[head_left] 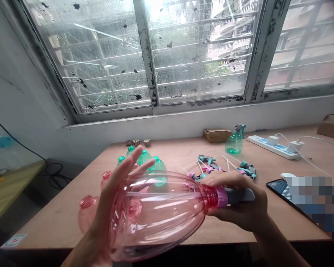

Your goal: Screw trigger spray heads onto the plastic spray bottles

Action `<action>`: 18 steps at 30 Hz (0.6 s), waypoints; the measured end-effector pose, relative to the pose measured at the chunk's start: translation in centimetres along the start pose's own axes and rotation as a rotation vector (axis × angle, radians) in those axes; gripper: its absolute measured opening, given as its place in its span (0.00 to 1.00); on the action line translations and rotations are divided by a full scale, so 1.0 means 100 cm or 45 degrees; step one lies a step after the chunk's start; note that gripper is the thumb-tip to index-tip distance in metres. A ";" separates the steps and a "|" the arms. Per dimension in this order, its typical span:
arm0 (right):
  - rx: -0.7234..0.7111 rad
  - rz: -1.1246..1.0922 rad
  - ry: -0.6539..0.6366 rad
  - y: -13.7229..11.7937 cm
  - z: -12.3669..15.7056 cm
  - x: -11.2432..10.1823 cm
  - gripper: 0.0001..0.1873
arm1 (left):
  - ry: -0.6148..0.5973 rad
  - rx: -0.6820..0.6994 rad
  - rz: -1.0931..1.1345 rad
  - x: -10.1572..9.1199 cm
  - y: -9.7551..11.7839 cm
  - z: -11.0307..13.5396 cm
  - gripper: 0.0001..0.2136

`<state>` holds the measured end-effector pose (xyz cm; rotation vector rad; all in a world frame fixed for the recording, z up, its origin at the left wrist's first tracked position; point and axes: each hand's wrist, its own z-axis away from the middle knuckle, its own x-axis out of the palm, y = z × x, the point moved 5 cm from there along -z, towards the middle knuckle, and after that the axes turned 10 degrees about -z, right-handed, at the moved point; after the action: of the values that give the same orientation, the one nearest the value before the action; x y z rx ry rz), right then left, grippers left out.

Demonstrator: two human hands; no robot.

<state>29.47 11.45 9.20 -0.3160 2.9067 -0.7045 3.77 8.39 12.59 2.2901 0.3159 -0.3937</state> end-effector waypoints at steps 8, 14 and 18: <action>0.049 -0.077 -0.070 0.006 -0.003 0.000 0.26 | 0.009 0.036 -0.115 0.009 0.020 -0.006 0.44; 0.062 -0.105 -0.062 0.004 -0.004 0.002 0.25 | 0.070 0.175 -0.137 0.002 0.019 -0.006 0.45; -0.131 0.072 -0.053 -0.002 -0.002 0.002 0.28 | -0.025 0.061 0.026 0.003 -0.001 -0.016 0.49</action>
<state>29.28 11.29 9.44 -0.2552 2.9054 -0.5351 4.27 9.69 13.45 2.3330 0.2756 -0.4172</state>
